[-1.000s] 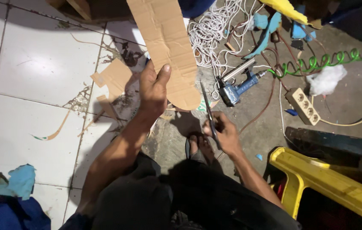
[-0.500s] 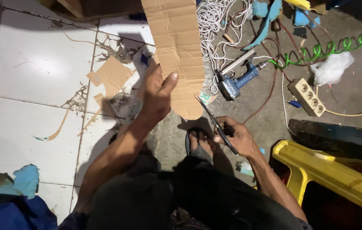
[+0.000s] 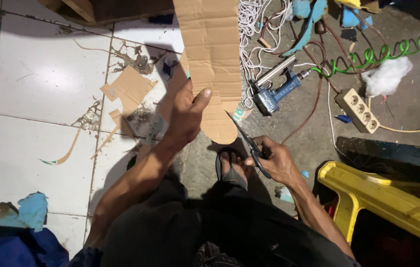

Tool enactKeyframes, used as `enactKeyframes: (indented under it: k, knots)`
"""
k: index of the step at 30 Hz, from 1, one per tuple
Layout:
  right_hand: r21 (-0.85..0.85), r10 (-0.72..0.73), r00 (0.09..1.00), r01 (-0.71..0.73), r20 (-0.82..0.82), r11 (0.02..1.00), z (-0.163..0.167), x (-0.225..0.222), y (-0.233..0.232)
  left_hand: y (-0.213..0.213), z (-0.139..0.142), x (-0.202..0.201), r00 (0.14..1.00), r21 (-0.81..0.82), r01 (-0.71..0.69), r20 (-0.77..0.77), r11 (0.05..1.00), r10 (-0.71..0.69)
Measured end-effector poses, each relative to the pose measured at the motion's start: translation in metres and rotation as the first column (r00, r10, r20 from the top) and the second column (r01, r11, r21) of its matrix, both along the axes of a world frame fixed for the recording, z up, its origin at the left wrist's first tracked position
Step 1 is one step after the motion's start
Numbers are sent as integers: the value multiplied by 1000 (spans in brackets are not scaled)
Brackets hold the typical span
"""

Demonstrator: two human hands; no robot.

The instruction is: The person cuts curved pieces from cardboard with scissors, then holds each piece against the arm of a blue upholstered chair and staples it to the chair frame using a pneumatic staple gun. They press and fit the cardboard pieces along the chair arm and adjust the chair at the end.

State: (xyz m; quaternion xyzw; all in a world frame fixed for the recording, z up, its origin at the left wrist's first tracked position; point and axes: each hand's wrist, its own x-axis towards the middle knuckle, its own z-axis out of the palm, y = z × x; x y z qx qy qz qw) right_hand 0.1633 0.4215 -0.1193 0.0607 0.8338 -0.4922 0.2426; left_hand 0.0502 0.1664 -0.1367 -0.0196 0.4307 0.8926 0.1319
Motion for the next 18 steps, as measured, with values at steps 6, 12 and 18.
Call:
enactKeyframes:
  k: [6, 12, 18]
  knots:
    - [-1, -19, 999, 19, 39, 1000, 5, -2, -6, 4, -1, 4, 1000, -48, -22, -1, 999, 22]
    - [33, -46, 999, 45, 22, 998, 8, 3, -13, 4, 1, 4, 999, -69, -35, -14, 997, 34]
    - [-94, -82, 996, 83, 17, 992, -8, 9, -15, 15, 7, 11, 995, -42, -58, 78, 997, 61]
